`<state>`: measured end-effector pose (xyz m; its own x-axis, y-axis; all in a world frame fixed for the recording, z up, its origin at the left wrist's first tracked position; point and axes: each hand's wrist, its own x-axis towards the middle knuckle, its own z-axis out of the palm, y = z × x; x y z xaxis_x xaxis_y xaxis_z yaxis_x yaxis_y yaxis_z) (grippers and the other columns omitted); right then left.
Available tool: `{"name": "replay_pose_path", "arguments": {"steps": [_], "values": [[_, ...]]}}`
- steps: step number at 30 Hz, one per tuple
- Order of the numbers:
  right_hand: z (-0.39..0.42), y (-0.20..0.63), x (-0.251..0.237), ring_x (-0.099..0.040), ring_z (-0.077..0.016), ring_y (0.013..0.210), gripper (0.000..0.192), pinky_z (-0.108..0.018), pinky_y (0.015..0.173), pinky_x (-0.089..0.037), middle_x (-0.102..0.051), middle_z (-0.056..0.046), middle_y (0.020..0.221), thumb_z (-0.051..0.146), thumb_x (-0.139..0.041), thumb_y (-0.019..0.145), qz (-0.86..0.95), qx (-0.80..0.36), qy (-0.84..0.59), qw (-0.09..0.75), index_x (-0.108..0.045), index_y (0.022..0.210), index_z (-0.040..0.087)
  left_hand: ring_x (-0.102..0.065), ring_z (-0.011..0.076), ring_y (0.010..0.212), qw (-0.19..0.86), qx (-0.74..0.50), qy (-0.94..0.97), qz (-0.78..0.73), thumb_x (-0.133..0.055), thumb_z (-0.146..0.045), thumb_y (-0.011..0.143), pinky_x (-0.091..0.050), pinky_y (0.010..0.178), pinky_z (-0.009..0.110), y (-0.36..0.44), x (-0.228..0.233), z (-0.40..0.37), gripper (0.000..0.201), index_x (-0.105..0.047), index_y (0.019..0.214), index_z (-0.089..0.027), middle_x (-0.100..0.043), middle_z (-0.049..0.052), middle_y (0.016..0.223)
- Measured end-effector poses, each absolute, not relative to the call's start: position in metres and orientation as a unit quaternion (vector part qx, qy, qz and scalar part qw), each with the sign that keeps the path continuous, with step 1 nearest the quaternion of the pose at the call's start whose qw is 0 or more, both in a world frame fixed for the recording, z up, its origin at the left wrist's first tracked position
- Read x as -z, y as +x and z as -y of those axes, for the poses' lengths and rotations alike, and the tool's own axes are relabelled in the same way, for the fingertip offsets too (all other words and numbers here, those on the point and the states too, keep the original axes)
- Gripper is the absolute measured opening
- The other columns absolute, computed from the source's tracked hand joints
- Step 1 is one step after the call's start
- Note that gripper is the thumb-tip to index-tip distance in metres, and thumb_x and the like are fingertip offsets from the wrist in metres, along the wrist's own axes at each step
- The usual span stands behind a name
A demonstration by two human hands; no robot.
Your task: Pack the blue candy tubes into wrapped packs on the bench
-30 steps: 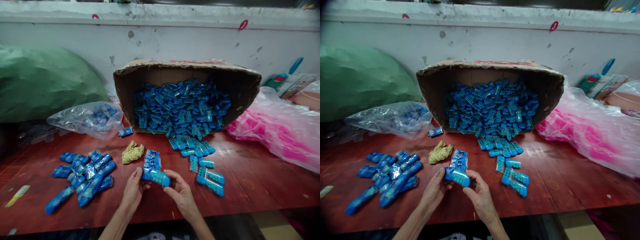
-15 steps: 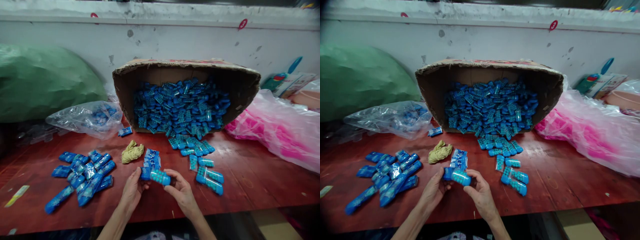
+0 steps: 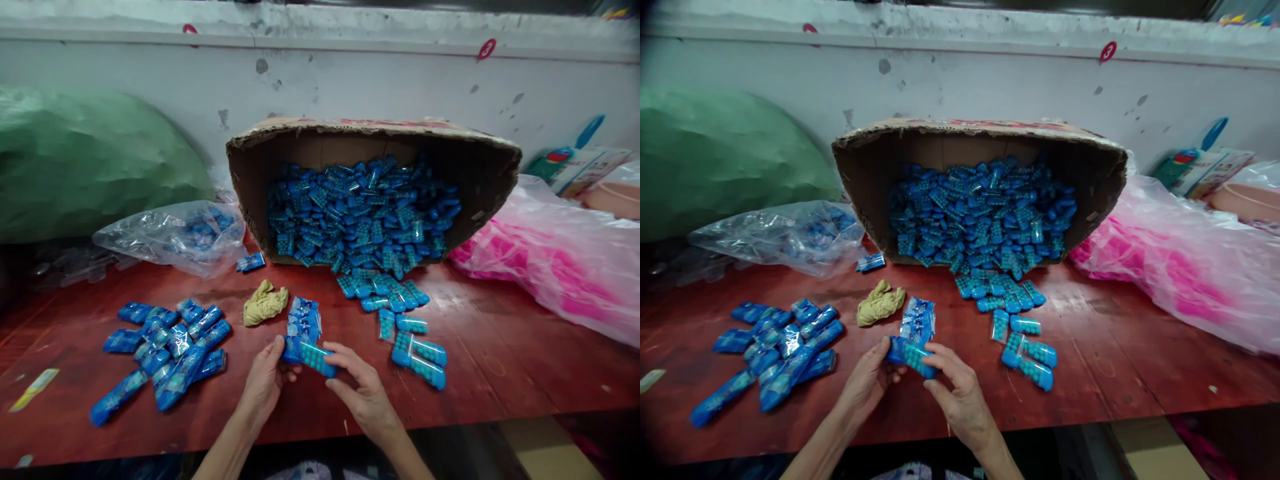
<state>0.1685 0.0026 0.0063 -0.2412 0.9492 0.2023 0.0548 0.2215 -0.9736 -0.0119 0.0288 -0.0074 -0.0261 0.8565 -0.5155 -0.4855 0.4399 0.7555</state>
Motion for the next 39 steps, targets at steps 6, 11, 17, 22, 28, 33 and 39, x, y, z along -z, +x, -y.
{"name": "replay_pose_path", "arguments": {"steps": [6,11,17,22,28,33,39], "values": [[-0.003,0.169,0.002,-0.051,-0.0227,0.112,0.029,-0.038,0.093,-0.041,-0.057,-0.005,0.12,0.014,-0.059,0.076,0.615,-0.48,-0.394,0.485,-0.063,0.102,0.028,-0.055,0.0104,0.042,0.686,-0.496,0.146,-0.512,-0.064,-0.039,0.068,-0.04,0.036,0.017,-0.013,0.011,-0.03,0.027,-0.055,0.071,-0.014,-0.061,0.0,0.053],[-0.004,0.171,-0.002,-0.051,-0.0217,0.111,0.031,-0.036,0.094,-0.04,-0.057,-0.004,0.12,0.013,-0.059,0.075,0.621,-0.488,-0.389,0.474,-0.063,0.102,0.029,-0.055,0.0107,0.042,0.689,-0.494,0.161,-0.505,-0.065,-0.041,0.067,-0.038,0.035,0.017,-0.013,0.009,-0.029,0.028,-0.055,0.069,-0.014,-0.06,0.0,0.052],[-0.006,0.157,0.007,-0.051,-0.0236,0.111,0.032,-0.038,0.094,-0.04,-0.059,-0.006,0.116,0.016,-0.066,0.07,0.518,-0.57,-0.384,0.509,-0.062,0.1,0.025,-0.052,0.0108,0.04,0.642,-0.504,0.231,-0.53,-0.071,-0.04,0.059,-0.04,0.035,0.019,-0.008,0.009,-0.03,0.031,-0.057,0.068,-0.014,-0.059,-0.002,0.049],[-0.003,0.14,0.027,-0.052,-0.023,0.108,0.026,-0.037,0.09,-0.043,-0.057,-0.006,0.116,0.015,-0.063,0.071,0.48,-0.514,-0.431,0.565,-0.06,0.095,0.024,-0.061,0.0135,0.054,0.7,-0.507,0.133,-0.485,-0.067,-0.037,0.065,-0.049,0.047,0.022,-0.003,0.006,-0.031,0.027,-0.058,0.078,-0.016,-0.067,0.002,0.065],[-0.002,0.142,0.019,-0.052,-0.0213,0.108,0.034,-0.035,0.095,-0.04,-0.059,-0.005,0.115,0.013,-0.061,0.074,0.64,-0.439,-0.399,0.489,-0.061,0.105,0.028,-0.062,0.014,0.053,0.727,-0.455,0.127,-0.498,-0.065,-0.029,0.069,-0.05,0.049,0.024,-0.006,0.004,-0.027,0.018,-0.059,0.076,-0.013,-0.067,0.003,0.063],[-0.006,0.142,0.012,-0.055,-0.0199,0.1,0.03,-0.033,0.09,-0.043,-0.061,-0.004,0.107,0.018,-0.06,0.076,0.565,-0.526,-0.397,0.496,-0.061,0.105,0.027,-0.065,0.0147,0.066,0.787,-0.428,0.108,-0.432,-0.063,-0.021,0.072,-0.052,0.06,0.025,-0.012,0.004,-0.025,0.014,-0.063,0.084,-0.013,-0.069,0.006,0.076],[-0.016,0.147,0.015,-0.05,-0.0202,0.107,0.065,-0.031,0.088,-0.042,-0.051,-0.002,0.12,0.013,-0.071,0.058,0.472,-0.637,-0.375,0.482,-0.051,0.118,0.03,-0.065,0.0218,0.081,0.836,-0.394,0.137,-0.357,-0.062,-0.017,0.071,-0.049,0.073,0.031,-0.014,0.003,-0.023,0.022,-0.063,0.092,-0.012,-0.07,0.01,0.084]]}}
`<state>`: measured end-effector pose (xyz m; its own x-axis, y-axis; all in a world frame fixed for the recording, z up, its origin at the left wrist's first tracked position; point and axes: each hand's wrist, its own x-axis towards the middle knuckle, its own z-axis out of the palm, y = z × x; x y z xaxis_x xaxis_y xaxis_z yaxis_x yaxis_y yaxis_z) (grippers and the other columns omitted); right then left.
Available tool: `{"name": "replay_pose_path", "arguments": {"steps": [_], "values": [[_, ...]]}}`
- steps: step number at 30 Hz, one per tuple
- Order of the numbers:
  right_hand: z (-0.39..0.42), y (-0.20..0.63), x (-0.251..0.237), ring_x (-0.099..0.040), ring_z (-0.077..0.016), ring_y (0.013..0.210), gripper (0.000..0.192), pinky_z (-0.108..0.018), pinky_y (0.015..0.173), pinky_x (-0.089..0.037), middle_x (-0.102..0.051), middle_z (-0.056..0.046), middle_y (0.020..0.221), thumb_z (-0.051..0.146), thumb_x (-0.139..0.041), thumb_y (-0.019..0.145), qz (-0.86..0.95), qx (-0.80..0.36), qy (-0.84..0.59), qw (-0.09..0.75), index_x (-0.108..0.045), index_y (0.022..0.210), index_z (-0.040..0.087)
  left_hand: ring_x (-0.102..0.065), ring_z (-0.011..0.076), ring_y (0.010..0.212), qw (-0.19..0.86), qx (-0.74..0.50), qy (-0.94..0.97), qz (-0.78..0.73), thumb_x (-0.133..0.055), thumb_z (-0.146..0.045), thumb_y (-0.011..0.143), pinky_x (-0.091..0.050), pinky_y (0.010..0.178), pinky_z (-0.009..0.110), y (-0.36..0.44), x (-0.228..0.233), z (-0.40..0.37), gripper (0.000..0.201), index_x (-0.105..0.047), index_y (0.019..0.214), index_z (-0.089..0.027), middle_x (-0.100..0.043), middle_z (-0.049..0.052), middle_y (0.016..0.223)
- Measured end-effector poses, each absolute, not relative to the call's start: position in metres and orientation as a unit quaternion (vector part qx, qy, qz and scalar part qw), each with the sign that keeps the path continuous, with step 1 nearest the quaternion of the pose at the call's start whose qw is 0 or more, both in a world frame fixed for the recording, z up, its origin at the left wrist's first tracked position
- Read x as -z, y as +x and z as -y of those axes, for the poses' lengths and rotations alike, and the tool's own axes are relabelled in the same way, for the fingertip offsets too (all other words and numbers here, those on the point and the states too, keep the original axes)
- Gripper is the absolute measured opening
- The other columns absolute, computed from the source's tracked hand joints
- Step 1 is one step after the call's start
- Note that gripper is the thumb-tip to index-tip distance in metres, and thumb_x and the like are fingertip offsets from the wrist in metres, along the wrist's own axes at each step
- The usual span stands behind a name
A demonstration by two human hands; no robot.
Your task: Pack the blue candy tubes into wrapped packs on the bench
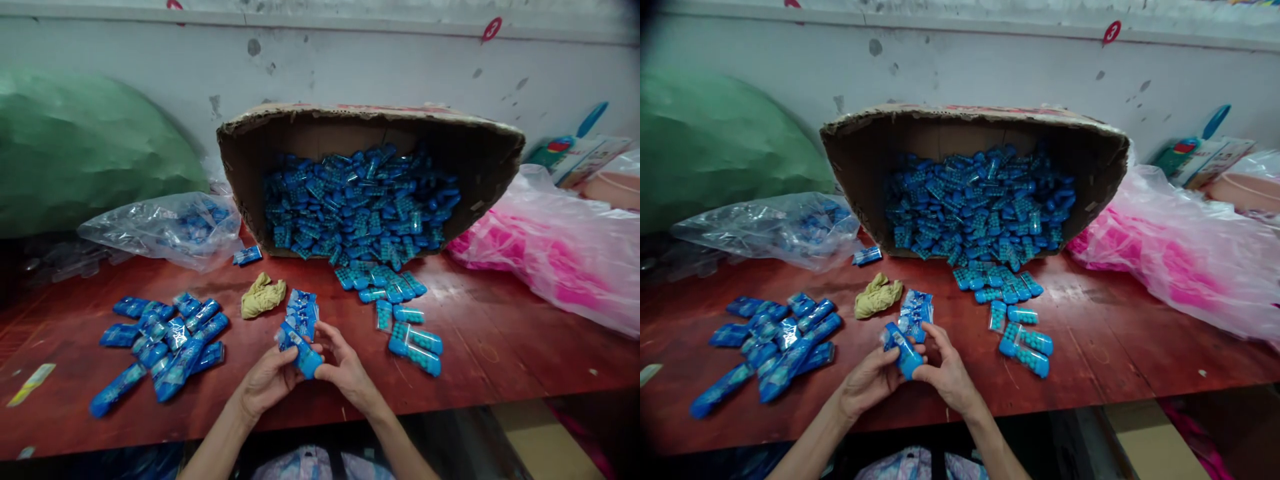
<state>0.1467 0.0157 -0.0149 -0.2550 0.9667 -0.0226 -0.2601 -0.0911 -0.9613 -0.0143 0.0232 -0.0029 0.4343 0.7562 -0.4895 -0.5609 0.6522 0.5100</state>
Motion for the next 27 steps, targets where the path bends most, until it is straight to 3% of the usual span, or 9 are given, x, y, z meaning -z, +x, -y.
{"name": "replay_pose_path", "arguments": {"steps": [2,4,7,14,22,27], "values": [[-0.018,0.149,0.012,-0.054,-0.0185,0.098,0.071,-0.028,0.078,-0.046,-0.054,-0.002,0.116,0.013,-0.072,0.057,0.455,-0.698,-0.333,0.442,-0.048,0.121,0.03,-0.065,0.0222,0.081,0.853,-0.373,0.144,-0.336,-0.062,-0.017,0.07,-0.048,0.075,0.032,-0.012,0.002,-0.022,0.02,-0.064,0.09,-0.012,-0.071,0.01,0.082],[-0.019,0.151,0.01,-0.057,-0.0121,0.076,0.072,-0.022,0.065,-0.047,-0.061,0.001,0.097,0.012,-0.071,0.057,0.442,-0.739,-0.308,0.405,-0.047,0.122,0.03,-0.066,0.0213,0.079,0.863,-0.364,0.146,-0.32,-0.061,-0.017,0.071,-0.048,0.074,0.03,-0.008,0.001,-0.022,0.019,-0.065,0.088,-0.012,-0.071,0.01,0.079],[-0.019,0.151,0.008,-0.05,-0.0048,0.055,0.07,-0.016,0.057,-0.043,-0.062,0.007,0.077,0.009,-0.067,0.058,0.416,-0.759,-0.31,0.392,-0.048,0.122,0.029,-0.066,0.0201,0.079,0.87,-0.363,0.137,-0.306,-0.061,-0.018,0.071,-0.048,0.073,0.027,-0.002,-0.001,-0.02,0.019,-0.066,0.088,-0.011,-0.071,0.01,0.08],[-0.016,0.149,0.011,-0.059,-0.0113,0.078,0.053,-0.022,0.072,-0.046,-0.063,0.002,0.101,0.015,-0.063,0.067,0.421,-0.728,-0.331,0.428,-0.053,0.118,0.027,-0.063,0.0192,0.09,0.861,-0.406,0.119,-0.282,-0.056,-0.016,0.076,-0.043,0.088,0.031,0.01,-0.002,-0.009,0.018,-0.066,0.09,-0.012,-0.07,0.01,0.091],[-0.012,0.144,0.013,-0.059,-0.0149,0.079,0.037,-0.025,0.072,-0.047,-0.065,0.0,0.09,0.03,-0.065,0.071,0.433,-0.666,-0.377,0.476,-0.061,0.108,0.024,-0.064,0.0194,0.089,0.829,-0.449,0.109,-0.315,-0.059,-0.016,0.075,-0.041,0.09,0.034,0.02,-0.004,-0.003,0.015,-0.065,0.089,-0.014,-0.071,0.008,0.086],[-0.016,0.139,0.02,-0.051,-0.0074,0.054,0.039,-0.018,0.054,-0.042,-0.058,0.003,0.062,0.036,-0.069,0.067,0.32,-0.736,-0.344,0.487,-0.063,0.102,0.019,-0.063,0.0211,0.091,0.856,-0.43,0.089,-0.274,-0.052,-0.025,0.081,-0.037,0.095,0.04,0.021,-0.004,-0.005,0.019,-0.063,0.092,-0.013,-0.071,0.008,0.088]]}}
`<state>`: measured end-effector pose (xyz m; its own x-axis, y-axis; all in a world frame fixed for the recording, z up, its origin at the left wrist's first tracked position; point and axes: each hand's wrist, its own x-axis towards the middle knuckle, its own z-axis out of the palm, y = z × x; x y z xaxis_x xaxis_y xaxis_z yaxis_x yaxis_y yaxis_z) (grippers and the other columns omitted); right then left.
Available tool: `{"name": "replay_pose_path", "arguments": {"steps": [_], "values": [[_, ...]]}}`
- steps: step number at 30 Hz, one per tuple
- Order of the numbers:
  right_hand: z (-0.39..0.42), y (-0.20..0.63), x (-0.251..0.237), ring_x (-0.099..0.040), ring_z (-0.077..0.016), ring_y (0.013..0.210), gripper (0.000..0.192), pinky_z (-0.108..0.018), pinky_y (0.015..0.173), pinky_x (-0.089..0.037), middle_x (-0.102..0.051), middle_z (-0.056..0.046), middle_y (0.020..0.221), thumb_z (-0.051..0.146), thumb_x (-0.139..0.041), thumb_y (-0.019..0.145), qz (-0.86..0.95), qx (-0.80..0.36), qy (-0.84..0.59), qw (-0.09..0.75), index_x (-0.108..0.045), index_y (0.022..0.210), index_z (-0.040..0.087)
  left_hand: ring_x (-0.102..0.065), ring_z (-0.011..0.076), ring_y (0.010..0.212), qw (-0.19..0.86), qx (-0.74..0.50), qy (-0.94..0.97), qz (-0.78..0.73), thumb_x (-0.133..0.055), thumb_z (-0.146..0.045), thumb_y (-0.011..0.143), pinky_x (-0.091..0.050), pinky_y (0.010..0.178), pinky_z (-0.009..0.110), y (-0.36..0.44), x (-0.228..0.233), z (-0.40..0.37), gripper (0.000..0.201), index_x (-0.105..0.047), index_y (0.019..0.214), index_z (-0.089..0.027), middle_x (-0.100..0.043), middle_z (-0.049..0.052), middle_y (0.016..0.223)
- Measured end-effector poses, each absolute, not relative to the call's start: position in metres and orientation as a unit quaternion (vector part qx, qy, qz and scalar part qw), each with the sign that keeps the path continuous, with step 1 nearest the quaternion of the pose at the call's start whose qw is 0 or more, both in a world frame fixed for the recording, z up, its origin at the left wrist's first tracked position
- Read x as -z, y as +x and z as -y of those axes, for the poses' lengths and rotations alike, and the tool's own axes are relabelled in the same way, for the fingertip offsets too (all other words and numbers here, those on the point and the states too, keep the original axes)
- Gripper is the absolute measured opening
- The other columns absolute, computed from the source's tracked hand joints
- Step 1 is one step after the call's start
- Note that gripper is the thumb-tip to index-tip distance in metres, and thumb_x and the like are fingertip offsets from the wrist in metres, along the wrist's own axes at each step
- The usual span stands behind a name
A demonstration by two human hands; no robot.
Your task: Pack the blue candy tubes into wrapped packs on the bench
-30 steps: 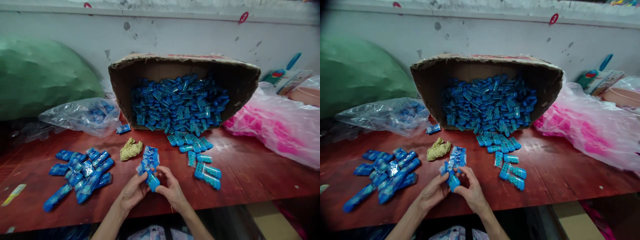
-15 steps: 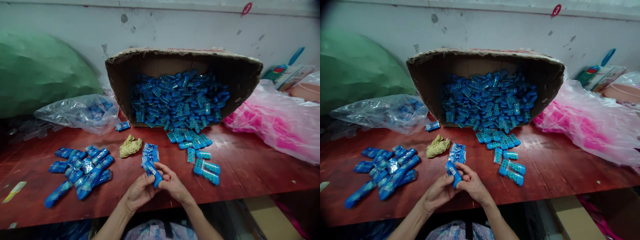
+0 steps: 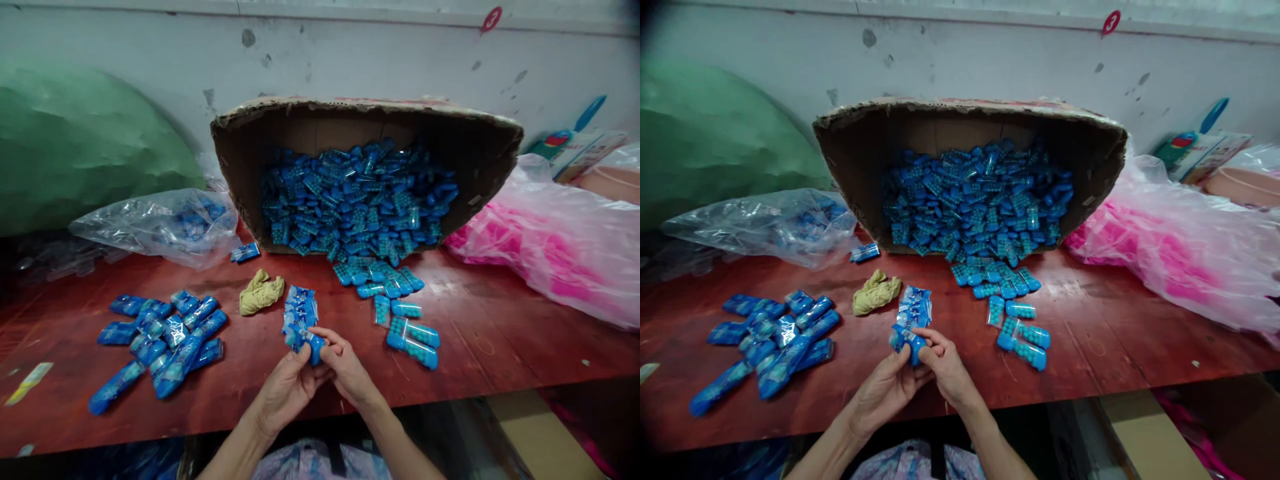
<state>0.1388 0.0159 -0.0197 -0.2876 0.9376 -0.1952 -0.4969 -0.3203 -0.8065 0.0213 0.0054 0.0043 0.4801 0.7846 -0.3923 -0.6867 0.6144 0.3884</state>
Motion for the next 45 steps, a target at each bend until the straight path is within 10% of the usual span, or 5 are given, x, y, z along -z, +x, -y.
{"name": "replay_pose_path", "arguments": {"steps": [15,23,32,41,45], "values": [[-0.013,0.142,0.018,-0.05,-0.0063,0.047,0.046,-0.019,0.052,-0.041,-0.054,0.008,0.057,0.021,-0.061,0.069,0.403,-0.706,-0.401,0.422,-0.053,0.115,0.021,-0.066,0.0199,0.08,0.814,-0.437,0.048,-0.381,-0.046,-0.028,0.084,-0.046,0.082,0.035,0.024,-0.004,-0.005,0.024,-0.061,0.091,-0.011,-0.072,0.01,0.079],[-0.015,0.141,0.012,-0.057,-0.014,0.078,0.027,-0.026,0.073,-0.044,-0.062,-0.001,0.083,0.029,-0.061,0.074,0.394,-0.694,-0.389,0.46,-0.059,0.1,0.02,-0.066,0.0176,0.068,0.797,-0.377,0.181,-0.435,-0.05,-0.043,0.079,-0.048,0.069,0.028,0.022,-0.003,0.002,0.034,-0.058,0.092,-0.013,-0.07,0.009,0.072],[-0.016,0.139,0.012,-0.056,-0.0093,0.055,0.033,-0.024,0.051,-0.048,-0.061,0.0,0.076,0.034,-0.068,0.067,0.291,-0.718,-0.419,0.474,-0.058,0.092,0.016,-0.061,0.015,0.069,0.49,-0.482,0.39,-0.612,-0.06,-0.041,0.069,-0.046,0.066,0.026,-0.008,0.013,-0.01,0.033,-0.057,0.091,-0.017,-0.067,0.002,0.076],[-0.005,0.123,0.011,-0.058,-0.0097,0.049,0.04,-0.022,0.042,-0.052,-0.058,0.002,0.07,0.034,-0.071,0.064,0.237,-0.755,-0.378,0.481,-0.054,0.095,0.016,-0.049,0.0104,0.053,0.437,-0.466,0.423,-0.643,-0.057,-0.04,0.071,-0.04,0.051,0.021,-0.023,0.024,-0.022,0.026,-0.06,0.064,-0.015,-0.055,-0.003,0.054],[-0.007,0.124,0.011,-0.057,-0.0092,0.047,0.039,-0.021,0.038,-0.051,-0.057,0.003,0.065,0.037,-0.07,0.066,0.22,-0.743,-0.387,0.499,-0.054,0.095,0.016,-0.056,0.0125,0.057,0.522,-0.503,0.318,-0.612,-0.06,-0.043,0.068,-0.045,0.052,0.024,-0.021,0.02,-0.02,0.031,-0.06,0.081,-0.015,-0.062,-0.001,0.066]]}}
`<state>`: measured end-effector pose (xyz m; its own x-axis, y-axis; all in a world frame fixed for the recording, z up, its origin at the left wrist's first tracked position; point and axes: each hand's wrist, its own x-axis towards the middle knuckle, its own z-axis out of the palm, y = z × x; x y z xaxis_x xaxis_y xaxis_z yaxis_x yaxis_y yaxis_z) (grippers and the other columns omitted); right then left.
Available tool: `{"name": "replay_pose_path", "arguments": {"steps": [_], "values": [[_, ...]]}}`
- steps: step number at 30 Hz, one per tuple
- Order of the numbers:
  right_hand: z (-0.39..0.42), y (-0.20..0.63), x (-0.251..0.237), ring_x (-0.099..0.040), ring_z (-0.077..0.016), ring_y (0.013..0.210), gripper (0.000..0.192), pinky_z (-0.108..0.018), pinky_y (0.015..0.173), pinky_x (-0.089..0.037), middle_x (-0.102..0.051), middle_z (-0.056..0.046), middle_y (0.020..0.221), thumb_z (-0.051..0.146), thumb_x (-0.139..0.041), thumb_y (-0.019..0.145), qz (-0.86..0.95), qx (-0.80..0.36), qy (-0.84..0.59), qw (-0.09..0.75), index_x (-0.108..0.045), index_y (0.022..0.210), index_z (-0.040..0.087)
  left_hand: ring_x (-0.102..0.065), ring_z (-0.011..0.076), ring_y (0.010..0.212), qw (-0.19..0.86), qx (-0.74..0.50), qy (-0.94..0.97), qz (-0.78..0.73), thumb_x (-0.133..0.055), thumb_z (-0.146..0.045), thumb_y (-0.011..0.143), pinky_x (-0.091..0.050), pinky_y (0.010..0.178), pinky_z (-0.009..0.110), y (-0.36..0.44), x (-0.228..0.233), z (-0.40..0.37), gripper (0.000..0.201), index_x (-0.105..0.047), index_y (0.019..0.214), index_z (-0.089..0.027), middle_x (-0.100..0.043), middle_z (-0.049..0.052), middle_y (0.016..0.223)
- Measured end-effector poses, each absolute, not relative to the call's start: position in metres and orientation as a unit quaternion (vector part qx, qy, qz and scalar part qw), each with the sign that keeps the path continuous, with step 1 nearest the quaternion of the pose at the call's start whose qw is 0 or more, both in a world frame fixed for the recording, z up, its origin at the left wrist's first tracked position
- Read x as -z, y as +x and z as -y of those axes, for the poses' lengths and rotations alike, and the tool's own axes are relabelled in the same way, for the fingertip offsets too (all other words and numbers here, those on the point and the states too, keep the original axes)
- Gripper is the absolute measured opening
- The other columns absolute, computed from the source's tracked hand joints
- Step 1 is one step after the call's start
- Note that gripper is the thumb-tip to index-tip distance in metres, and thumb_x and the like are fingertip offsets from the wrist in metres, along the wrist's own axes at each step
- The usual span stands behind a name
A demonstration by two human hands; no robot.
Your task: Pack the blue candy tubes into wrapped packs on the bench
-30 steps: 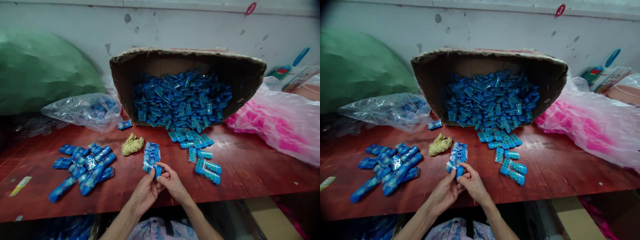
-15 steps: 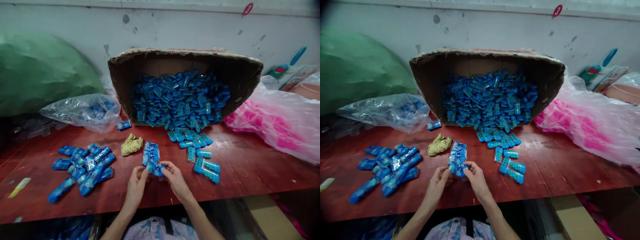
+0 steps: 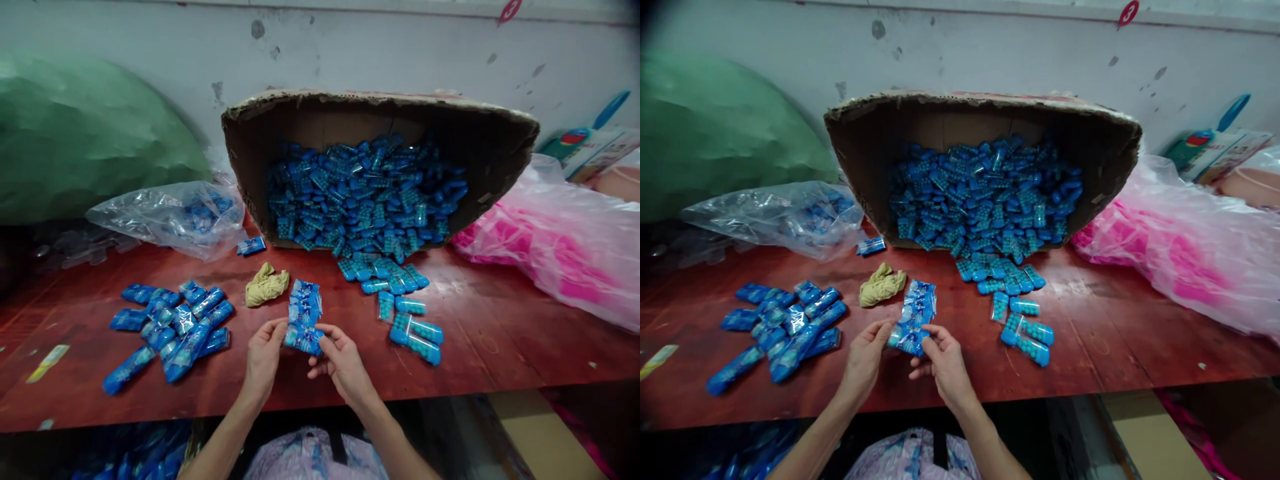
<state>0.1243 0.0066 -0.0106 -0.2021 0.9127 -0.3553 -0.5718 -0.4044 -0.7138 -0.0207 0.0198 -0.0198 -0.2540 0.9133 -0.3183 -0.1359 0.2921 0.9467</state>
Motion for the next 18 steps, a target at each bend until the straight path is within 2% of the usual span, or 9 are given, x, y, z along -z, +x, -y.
{"name": "replay_pose_path", "arguments": {"steps": [2,9,12,15,18], "values": [[-0.007,0.126,0.01,-0.057,-0.0088,0.048,0.038,-0.021,0.038,-0.051,-0.056,0.003,0.066,0.037,-0.069,0.067,0.208,-0.747,-0.386,0.5,-0.053,0.094,0.017,-0.059,0.0135,0.058,0.569,-0.509,0.273,-0.585,-0.061,-0.044,0.067,-0.047,0.053,0.026,-0.018,0.015,-0.018,0.037,-0.057,0.092,-0.016,-0.065,0.001,0.073],[-0.007,0.128,0.014,-0.054,-0.0075,0.046,0.034,-0.021,0.038,-0.052,-0.056,0.004,0.063,0.04,-0.065,0.071,0.194,-0.779,-0.353,0.48,-0.052,0.093,0.017,-0.061,0.0131,0.056,0.696,-0.484,0.248,-0.469,-0.064,-0.032,0.069,-0.049,0.052,0.026,-0.012,0.0,-0.018,0.047,-0.046,0.11,-0.02,-0.065,0.001,0.078],[-0.007,0.127,0.015,-0.054,-0.0074,0.045,0.033,-0.021,0.038,-0.052,-0.056,0.004,0.063,0.04,-0.063,0.073,0.209,-0.767,-0.367,0.483,-0.05,0.094,0.017,-0.061,0.0123,0.055,0.69,-0.493,0.233,-0.476,-0.065,-0.031,0.068,-0.049,0.052,0.025,-0.01,0.001,-0.018,0.042,-0.049,0.104,-0.018,-0.066,0.001,0.075],[-0.007,0.125,0.017,-0.056,-0.0084,0.046,0.035,-0.02,0.037,-0.05,-0.057,0.004,0.065,0.037,-0.065,0.071,0.26,-0.711,-0.426,0.496,-0.049,0.095,0.017,-0.061,0.0132,0.055,0.68,-0.47,0.227,-0.516,-0.064,-0.036,0.068,-0.048,0.054,0.026,-0.009,0.006,-0.017,0.032,-0.054,0.088,-0.014,-0.066,0.003,0.069],[-0.006,0.124,0.02,-0.056,-0.0079,0.047,0.035,-0.017,0.038,-0.048,-0.06,0.003,0.068,0.034,-0.065,0.069,0.32,-0.66,-0.475,0.487,-0.051,0.096,0.017,-0.06,0.0135,0.055,0.638,-0.457,0.228,-0.576,-0.065,-0.041,0.064,-0.048,0.054,0.026,-0.008,0.011,-0.017,0.031,-0.056,0.076,-0.013,-0.065,0.003,0.065]]}}
